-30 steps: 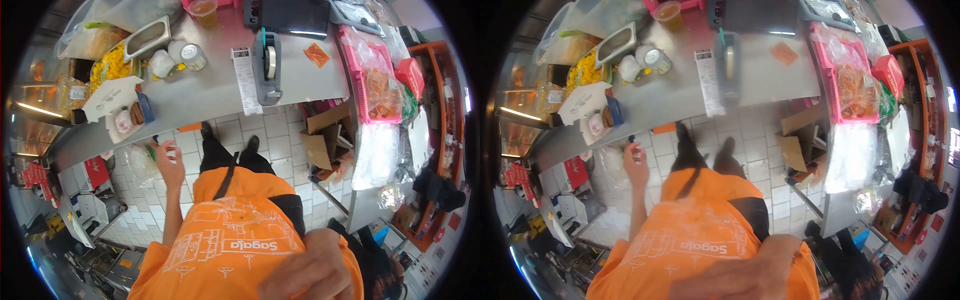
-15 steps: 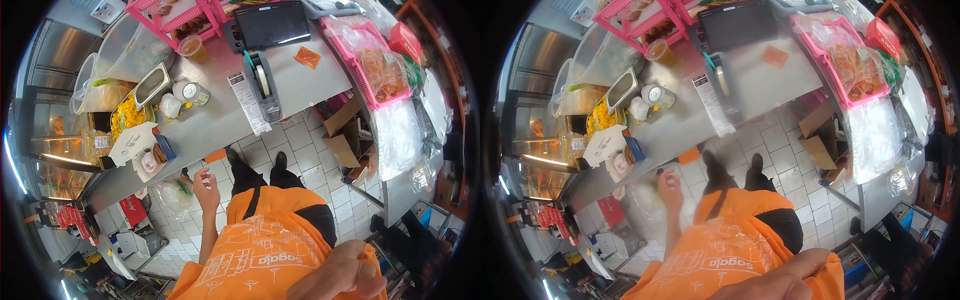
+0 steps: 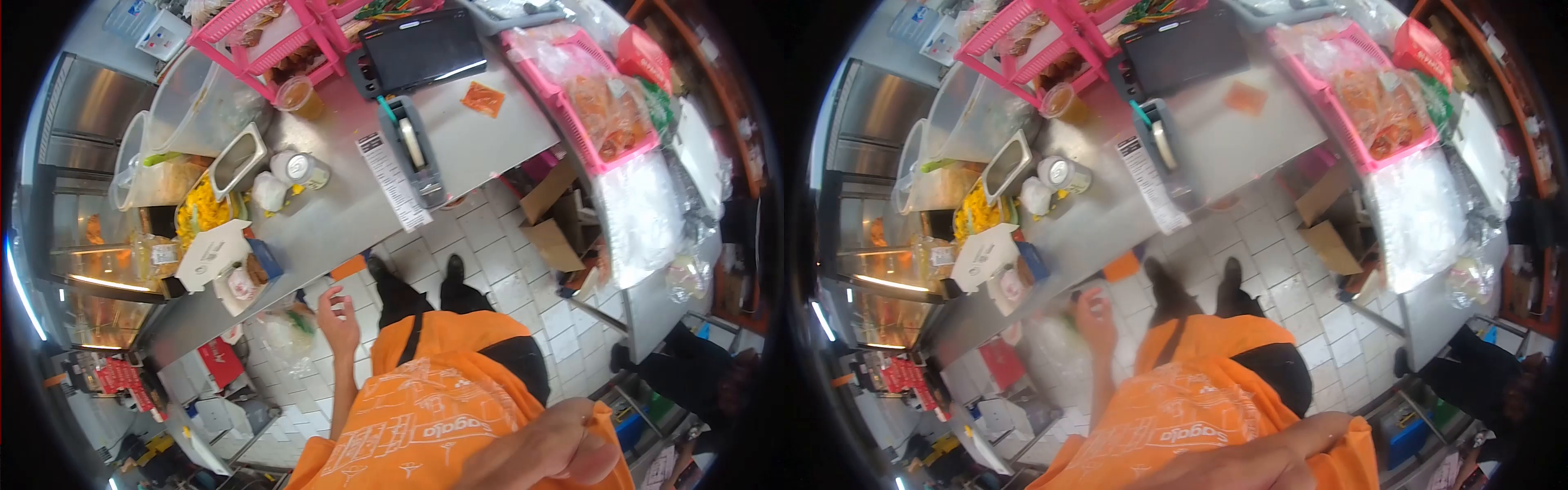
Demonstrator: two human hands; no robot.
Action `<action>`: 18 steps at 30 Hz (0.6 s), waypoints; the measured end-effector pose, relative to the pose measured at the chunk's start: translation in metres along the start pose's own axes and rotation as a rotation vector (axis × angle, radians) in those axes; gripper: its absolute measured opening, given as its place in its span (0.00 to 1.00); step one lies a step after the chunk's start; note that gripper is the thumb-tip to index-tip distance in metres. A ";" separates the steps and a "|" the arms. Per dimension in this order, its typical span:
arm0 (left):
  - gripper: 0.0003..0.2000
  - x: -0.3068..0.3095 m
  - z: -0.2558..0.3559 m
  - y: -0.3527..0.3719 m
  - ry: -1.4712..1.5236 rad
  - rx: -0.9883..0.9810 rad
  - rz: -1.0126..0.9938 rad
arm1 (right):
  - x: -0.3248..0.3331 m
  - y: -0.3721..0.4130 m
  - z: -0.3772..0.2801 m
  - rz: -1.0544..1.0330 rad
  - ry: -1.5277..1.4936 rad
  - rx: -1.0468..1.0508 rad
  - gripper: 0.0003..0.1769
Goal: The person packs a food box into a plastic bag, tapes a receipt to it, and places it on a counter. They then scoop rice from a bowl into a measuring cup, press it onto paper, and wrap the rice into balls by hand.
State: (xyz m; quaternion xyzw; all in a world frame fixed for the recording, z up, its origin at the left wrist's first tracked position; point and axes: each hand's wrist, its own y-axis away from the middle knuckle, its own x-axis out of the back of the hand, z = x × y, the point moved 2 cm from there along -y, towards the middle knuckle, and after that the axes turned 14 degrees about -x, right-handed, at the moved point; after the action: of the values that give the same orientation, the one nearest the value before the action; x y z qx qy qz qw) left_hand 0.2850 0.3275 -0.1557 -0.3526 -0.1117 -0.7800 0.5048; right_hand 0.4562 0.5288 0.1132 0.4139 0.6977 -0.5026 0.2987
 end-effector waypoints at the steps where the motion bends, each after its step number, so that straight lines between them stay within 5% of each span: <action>1: 0.11 -0.002 -0.004 0.000 0.017 0.008 0.012 | 0.004 -0.004 -0.015 0.110 0.365 0.019 0.42; 2: 0.11 -0.002 -0.009 0.000 0.003 0.005 0.007 | 0.008 -0.010 -0.020 0.135 0.394 -0.019 0.42; 4: 0.10 -0.003 -0.015 0.001 -0.086 -0.054 -0.036 | 0.011 -0.012 -0.026 0.220 1.009 0.470 0.28; 8: 0.12 -0.007 -0.028 -0.001 0.021 0.033 0.004 | 0.005 -0.008 -0.048 0.144 1.332 0.574 0.15; 10: 0.12 -0.008 -0.027 -0.003 0.030 0.034 -0.010 | 0.000 -0.010 -0.046 0.195 1.488 1.084 0.08; 11: 0.12 -0.009 -0.034 -0.002 0.021 0.024 -0.022 | -0.002 -0.010 -0.042 0.208 1.533 1.048 0.08; 13: 0.12 -0.016 -0.036 -0.003 0.021 0.024 -0.058 | -0.007 -0.006 -0.043 0.112 1.027 0.777 0.06; 14: 0.12 -0.020 -0.030 -0.003 0.012 0.040 -0.076 | -0.011 -0.012 -0.062 -0.127 0.792 0.444 0.09; 15: 0.12 -0.031 -0.025 -0.001 0.044 0.033 -0.097 | -0.026 -0.016 -0.050 -0.105 0.824 0.435 0.09; 17: 0.12 -0.027 -0.023 -0.003 0.043 0.010 -0.083 | -0.043 -0.024 -0.009 -0.117 -0.086 0.550 0.19; 18: 0.12 -0.030 -0.026 -0.003 0.035 -0.003 -0.081 | -0.040 -0.022 -0.012 -0.136 -0.082 0.560 0.19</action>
State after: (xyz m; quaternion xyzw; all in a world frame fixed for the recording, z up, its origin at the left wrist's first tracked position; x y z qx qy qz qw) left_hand 0.2786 0.3361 -0.1946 -0.3350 -0.1158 -0.8060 0.4740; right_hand 0.4559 0.5256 0.1601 0.4120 0.5452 -0.7109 0.1662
